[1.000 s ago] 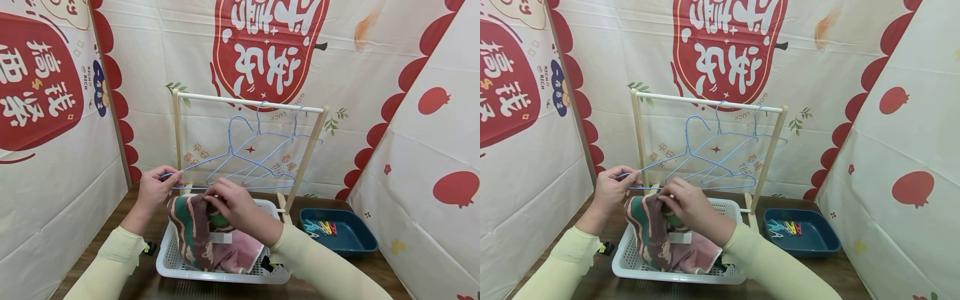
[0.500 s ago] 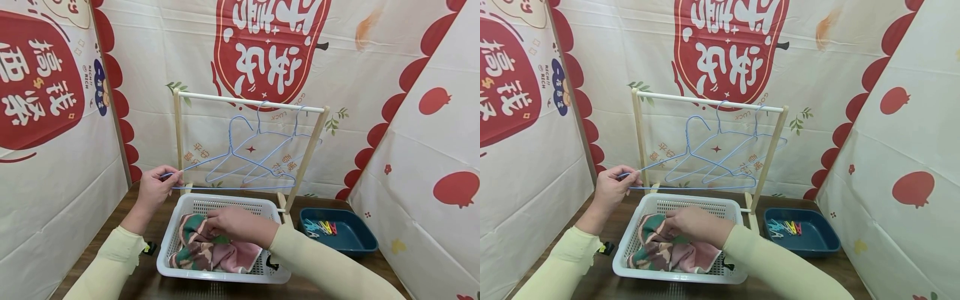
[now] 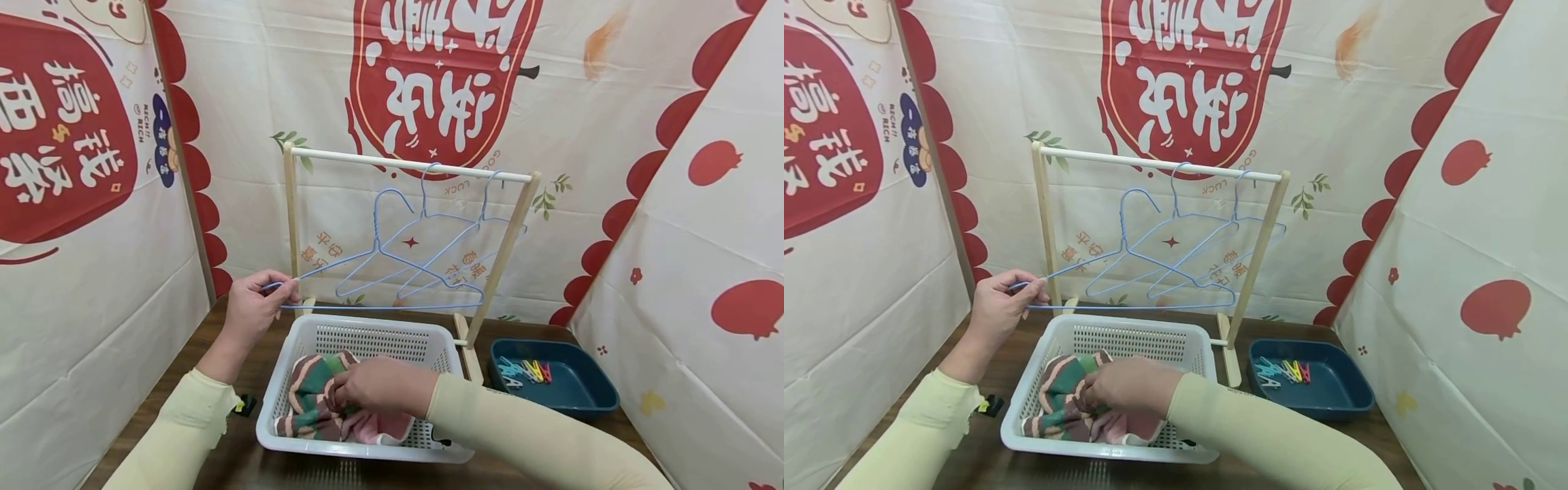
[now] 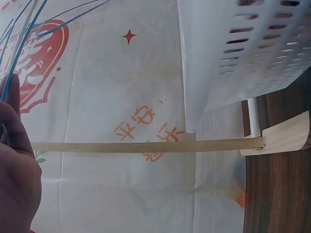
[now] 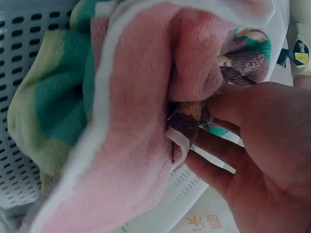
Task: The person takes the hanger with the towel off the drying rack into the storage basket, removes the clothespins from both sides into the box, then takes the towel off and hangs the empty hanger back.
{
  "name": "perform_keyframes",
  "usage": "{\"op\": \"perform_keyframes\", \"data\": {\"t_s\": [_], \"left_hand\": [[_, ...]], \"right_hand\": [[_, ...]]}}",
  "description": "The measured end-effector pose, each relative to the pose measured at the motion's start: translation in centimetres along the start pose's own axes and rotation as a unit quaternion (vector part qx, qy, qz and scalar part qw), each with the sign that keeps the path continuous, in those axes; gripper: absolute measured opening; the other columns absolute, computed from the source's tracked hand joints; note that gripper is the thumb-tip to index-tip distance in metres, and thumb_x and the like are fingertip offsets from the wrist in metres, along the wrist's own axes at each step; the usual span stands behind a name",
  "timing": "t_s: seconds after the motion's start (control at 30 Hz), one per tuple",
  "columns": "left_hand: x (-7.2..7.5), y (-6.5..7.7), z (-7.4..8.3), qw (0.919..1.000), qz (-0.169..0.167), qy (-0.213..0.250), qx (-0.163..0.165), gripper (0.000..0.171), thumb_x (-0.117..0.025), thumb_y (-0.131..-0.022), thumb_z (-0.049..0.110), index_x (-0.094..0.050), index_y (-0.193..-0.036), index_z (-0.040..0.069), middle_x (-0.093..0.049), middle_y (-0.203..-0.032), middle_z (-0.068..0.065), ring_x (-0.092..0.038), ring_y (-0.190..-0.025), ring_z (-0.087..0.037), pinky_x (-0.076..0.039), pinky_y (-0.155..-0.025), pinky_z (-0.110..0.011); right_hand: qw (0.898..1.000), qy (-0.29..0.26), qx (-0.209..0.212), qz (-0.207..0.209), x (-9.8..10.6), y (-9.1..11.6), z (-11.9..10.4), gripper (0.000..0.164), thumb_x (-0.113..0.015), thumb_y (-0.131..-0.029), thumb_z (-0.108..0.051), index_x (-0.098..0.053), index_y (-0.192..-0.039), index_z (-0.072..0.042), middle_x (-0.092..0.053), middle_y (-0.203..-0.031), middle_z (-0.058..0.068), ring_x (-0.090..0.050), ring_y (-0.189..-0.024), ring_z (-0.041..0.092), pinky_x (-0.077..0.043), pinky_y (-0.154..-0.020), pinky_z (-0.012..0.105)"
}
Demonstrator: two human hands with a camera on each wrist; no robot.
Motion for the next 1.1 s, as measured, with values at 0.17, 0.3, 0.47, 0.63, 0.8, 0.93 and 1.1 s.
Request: {"op": "perform_keyframes", "data": {"t_s": [0.17,0.3,0.47,0.63,0.8,0.93,1.1], "left_hand": [[0.2,0.1,0.1,1.0,0.004,-0.002,-0.002,0.008,-0.08,-0.101,-0.001,-0.077,-0.096,-0.005,-0.079,-0.079,-0.005,-0.065,-0.058,-0.011,-0.051,-0.047,-0.02],[0.2,0.2,0.0,1.0,0.001,0.0,-0.003,0.007,-0.079,-0.101,-0.001,-0.077,-0.096,-0.006,-0.079,-0.079,-0.006,-0.065,-0.058,-0.01,-0.05,-0.047,-0.02],[0.2,0.2,-0.1,1.0,0.004,0.005,0.0,0.007,-0.079,-0.101,-0.002,-0.076,-0.096,-0.007,-0.079,-0.079,-0.006,-0.066,-0.058,-0.01,-0.05,-0.047,-0.019],[0.3,0.1,0.2,1.0,0.009,0.001,0.003,0.009,-0.079,-0.101,-0.001,-0.076,-0.096,-0.007,-0.079,-0.079,-0.006,-0.066,-0.058,-0.01,-0.05,-0.047,-0.019],[0.4,0.1,0.4,1.0,0.007,-0.003,0.003,0.008,-0.079,-0.102,-0.001,-0.076,-0.097,-0.006,-0.079,-0.08,-0.007,-0.067,-0.059,-0.011,-0.051,-0.048,-0.019],[0.6,0.2,0.6,0.9999,0.011,-0.005,0.002,0.008,-0.079,-0.102,0.0,-0.077,-0.097,-0.006,-0.079,-0.079,-0.007,-0.067,-0.058,-0.011,-0.05,-0.048,-0.019],[0.9,0.4,0.8,0.9999,0.015,0.001,-0.001,0.006,-0.079,-0.1,-0.003,-0.077,-0.097,-0.007,-0.078,-0.078,-0.007,-0.068,-0.058,-0.011,-0.049,-0.047,-0.019]], "right_hand": [[1.0,0.02,-0.007,-0.013,-0.2,0.3,-0.2,0.029,-0.076,-0.104,-0.019,-0.078,-0.127,-0.038,-0.066,-0.137,-0.021,-0.057,-0.078,-0.003,-0.054,-0.068,0.018],[0.998,-0.05,-0.021,0.023,0.1,0.8,0.4,0.021,-0.076,-0.105,-0.018,-0.077,-0.121,-0.031,-0.07,-0.122,-0.02,-0.062,-0.093,-0.006,-0.054,-0.079,0.015],[0.981,-0.179,-0.06,0.043,1.1,2.5,1.8,0.031,-0.069,-0.109,-0.013,-0.069,-0.139,-0.023,-0.074,-0.127,-0.011,-0.067,-0.114,0.001,-0.055,-0.099,0.021],[0.966,-0.236,-0.089,0.054,2.4,4.9,3.0,0.044,-0.066,-0.111,-0.016,-0.06,-0.155,-0.012,-0.066,-0.153,0.003,-0.059,-0.143,0.016,-0.046,-0.121,0.035],[0.952,-0.223,-0.197,0.065,2.3,8.9,5.7,0.051,-0.068,-0.112,-0.027,-0.058,-0.156,-0.005,-0.06,-0.159,0.014,-0.054,-0.15,0.033,-0.043,-0.125,0.052],[0.915,-0.224,-0.325,0.078,0.4,12.6,8.3,0.057,-0.074,-0.108,-0.031,-0.058,-0.156,-0.006,-0.057,-0.16,0.02,-0.055,-0.148,0.041,-0.046,-0.12,0.061],[0.858,-0.221,-0.456,0.084,-2.9,16.3,9.9,0.074,-0.078,-0.104,-0.039,-0.049,-0.163,-0.005,-0.047,-0.167,0.026,-0.052,-0.148,0.049,-0.048,-0.115,0.069]]}}
Point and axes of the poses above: each hand's wrist, its own y-axis away from the middle knuckle, its own x-axis out of the back of the hand, z = x × y, the point moved 9 cm from there along -y, towards the middle knuckle
